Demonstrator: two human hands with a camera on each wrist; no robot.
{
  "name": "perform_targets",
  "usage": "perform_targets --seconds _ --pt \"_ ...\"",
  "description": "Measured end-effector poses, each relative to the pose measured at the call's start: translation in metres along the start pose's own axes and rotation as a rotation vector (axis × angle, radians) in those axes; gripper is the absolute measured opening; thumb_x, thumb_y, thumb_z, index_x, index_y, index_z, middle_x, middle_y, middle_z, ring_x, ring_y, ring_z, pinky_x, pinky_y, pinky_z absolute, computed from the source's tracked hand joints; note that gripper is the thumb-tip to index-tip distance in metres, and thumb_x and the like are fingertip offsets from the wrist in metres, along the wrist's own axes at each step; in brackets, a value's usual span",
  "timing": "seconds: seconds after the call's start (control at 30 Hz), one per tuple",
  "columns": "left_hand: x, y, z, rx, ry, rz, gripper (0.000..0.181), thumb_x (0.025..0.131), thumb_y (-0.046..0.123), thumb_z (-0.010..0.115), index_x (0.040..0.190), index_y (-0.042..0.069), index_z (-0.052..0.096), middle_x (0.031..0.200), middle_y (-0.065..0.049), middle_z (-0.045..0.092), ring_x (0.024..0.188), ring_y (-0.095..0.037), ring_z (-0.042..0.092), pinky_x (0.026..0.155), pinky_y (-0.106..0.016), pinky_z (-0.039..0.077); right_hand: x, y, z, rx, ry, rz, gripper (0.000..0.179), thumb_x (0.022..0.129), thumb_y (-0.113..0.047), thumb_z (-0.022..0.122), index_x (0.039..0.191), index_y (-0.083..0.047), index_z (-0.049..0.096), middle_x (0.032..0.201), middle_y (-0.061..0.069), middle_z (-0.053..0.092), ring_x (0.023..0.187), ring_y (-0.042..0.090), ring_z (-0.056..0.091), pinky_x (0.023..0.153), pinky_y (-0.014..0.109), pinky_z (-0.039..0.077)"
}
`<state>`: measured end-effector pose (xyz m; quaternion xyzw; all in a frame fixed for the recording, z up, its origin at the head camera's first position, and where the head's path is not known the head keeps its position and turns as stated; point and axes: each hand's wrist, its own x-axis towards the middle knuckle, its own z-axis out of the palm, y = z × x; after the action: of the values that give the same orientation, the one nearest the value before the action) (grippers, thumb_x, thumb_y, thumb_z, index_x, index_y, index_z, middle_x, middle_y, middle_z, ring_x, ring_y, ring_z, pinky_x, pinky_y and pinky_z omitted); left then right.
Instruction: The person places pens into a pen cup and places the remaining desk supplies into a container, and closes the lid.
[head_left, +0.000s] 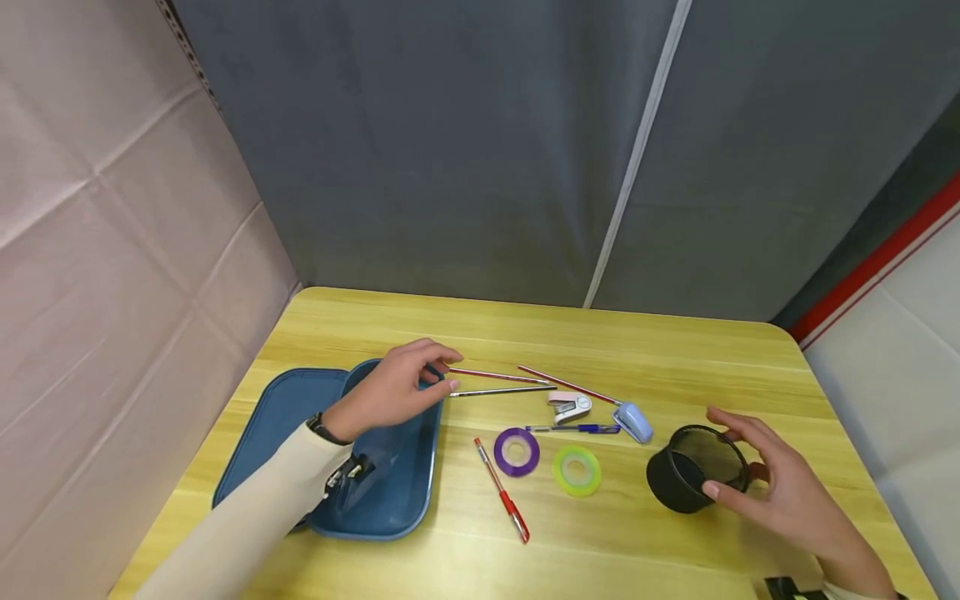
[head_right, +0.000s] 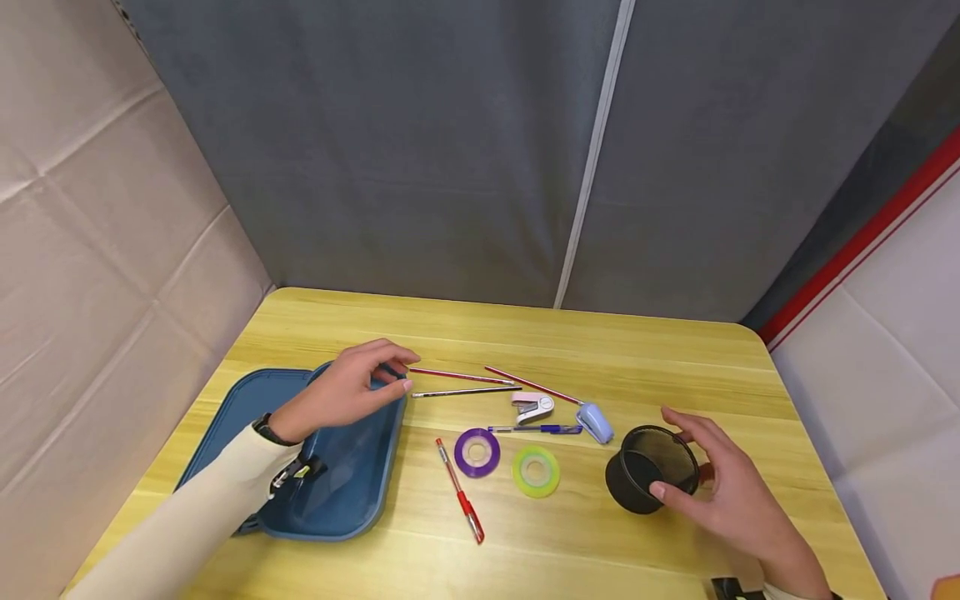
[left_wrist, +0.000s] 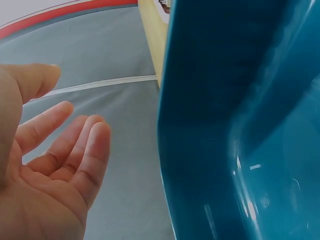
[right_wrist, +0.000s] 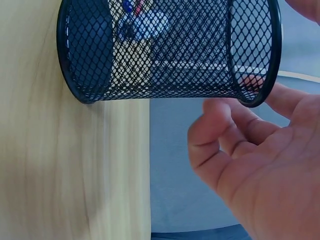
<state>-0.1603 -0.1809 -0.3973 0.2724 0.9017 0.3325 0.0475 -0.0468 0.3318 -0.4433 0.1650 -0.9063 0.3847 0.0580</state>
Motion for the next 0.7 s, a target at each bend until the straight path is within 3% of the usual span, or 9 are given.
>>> perform_targets --seconds 0.27,0.7 --pt "0.015 -0.001 0.010 -0.015 -0.046 0.025 0.041 0.101 0.025 0.075 0.137 0.009 0.067 0.131 -0.011 0.071 0.109 -0.019 0.071 0.091 -0.035 0.063 -0.001 0.004 0.001 0.040 -0.059 0.035 0.088 0.083 -0.002 0.087 0.159 -0.016 0.046 0.151 -0.020 0.048 0.127 -0.010 0.042 0.072 0.023 0.057" --pt "0.036 0.002 0.027 -0.045 -0.129 0.007 0.037 0.099 0.022 0.077 0.133 0.008 0.070 0.129 -0.008 0.073 0.112 -0.016 0.070 0.097 -0.035 0.061 -0.002 0.006 0.001 0.098 -0.094 0.021 0.084 0.085 0.001 0.084 0.159 -0.012 0.046 0.155 -0.015 0.049 0.131 -0.012 0.045 0.069 0.026 0.056"
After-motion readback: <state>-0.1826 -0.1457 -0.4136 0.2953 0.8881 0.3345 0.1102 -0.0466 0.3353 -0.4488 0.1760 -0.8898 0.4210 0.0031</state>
